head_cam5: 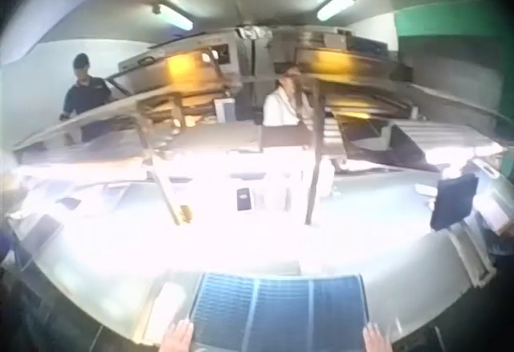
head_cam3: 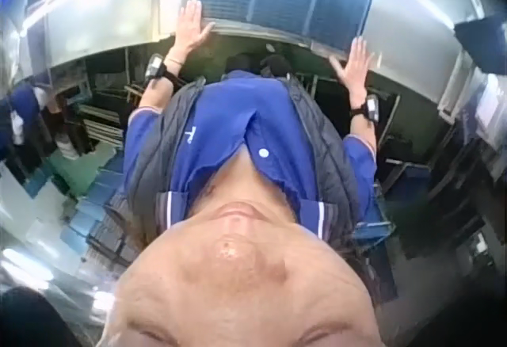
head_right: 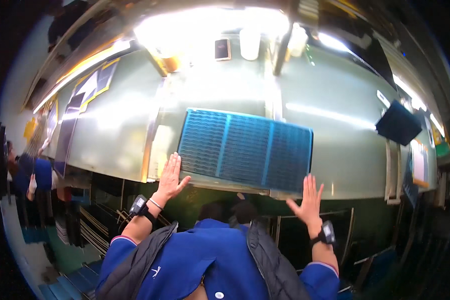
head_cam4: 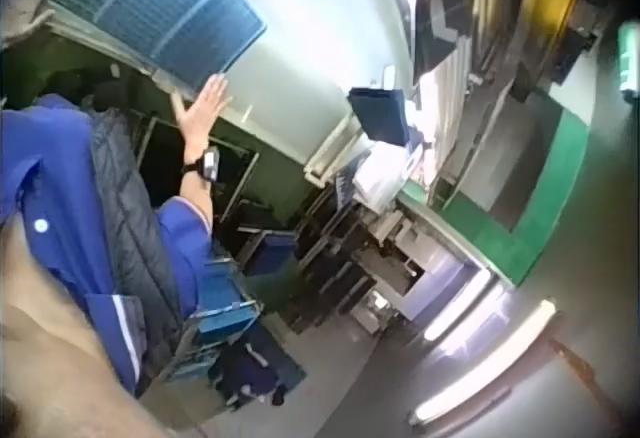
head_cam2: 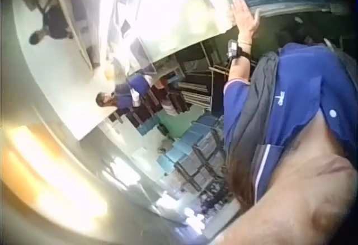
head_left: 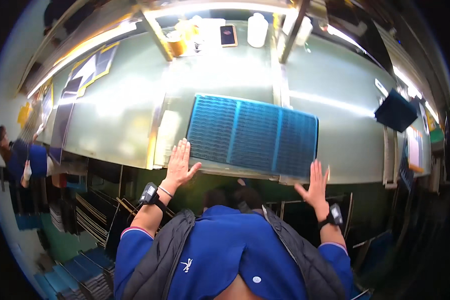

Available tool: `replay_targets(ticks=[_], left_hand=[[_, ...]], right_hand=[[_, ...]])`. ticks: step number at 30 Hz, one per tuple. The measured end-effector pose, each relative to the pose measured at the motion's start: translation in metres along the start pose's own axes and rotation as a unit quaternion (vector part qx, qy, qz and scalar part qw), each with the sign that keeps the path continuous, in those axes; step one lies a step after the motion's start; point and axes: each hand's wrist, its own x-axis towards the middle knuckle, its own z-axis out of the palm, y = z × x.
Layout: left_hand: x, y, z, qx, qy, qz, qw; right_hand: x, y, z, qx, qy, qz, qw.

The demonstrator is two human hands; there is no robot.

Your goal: Move industrial panels from racks to an inspection table and check them.

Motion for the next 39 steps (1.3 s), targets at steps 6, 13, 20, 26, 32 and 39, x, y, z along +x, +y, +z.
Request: replay_targets(ticks=[6, 13, 20, 26, 32, 39], left_hand=[[-0.061, -0.017, -0.028, 0.026, 0.014, 0.114, 0.993], [-0.023, -0.043, -0.062, 0.058, 0.168, 0.258, 0.95], [0.006, -0.024, -0.251, 0.186, 0.409, 0.184, 0.874], [0.032, 0.049, -0.312, -0.104, 0.64, 0.183, 0.739], [0.029, 0.059, -0.242, -0.037, 0.436, 0.128, 0.89], [0.011, 0.057, -0.185, -0.197, 0.349, 0.003, 0.916]], right_hand=[[-0.073, 0.024, 0.034, -0.039, 0.094, -0.113, 0.988], [-0.028, 0.004, -0.016, 0.063, 0.118, -0.209, 0.969], [0.074, -0.009, -0.126, 0.415, 0.44, -0.275, 0.747], [0.184, 0.004, -0.225, 0.453, 0.6, 0.064, 0.657], [0.313, -0.039, -0.324, 0.753, 0.473, -0.037, 0.456], [0.39, 0.013, -0.364, 0.761, 0.455, 0.079, 0.456]])
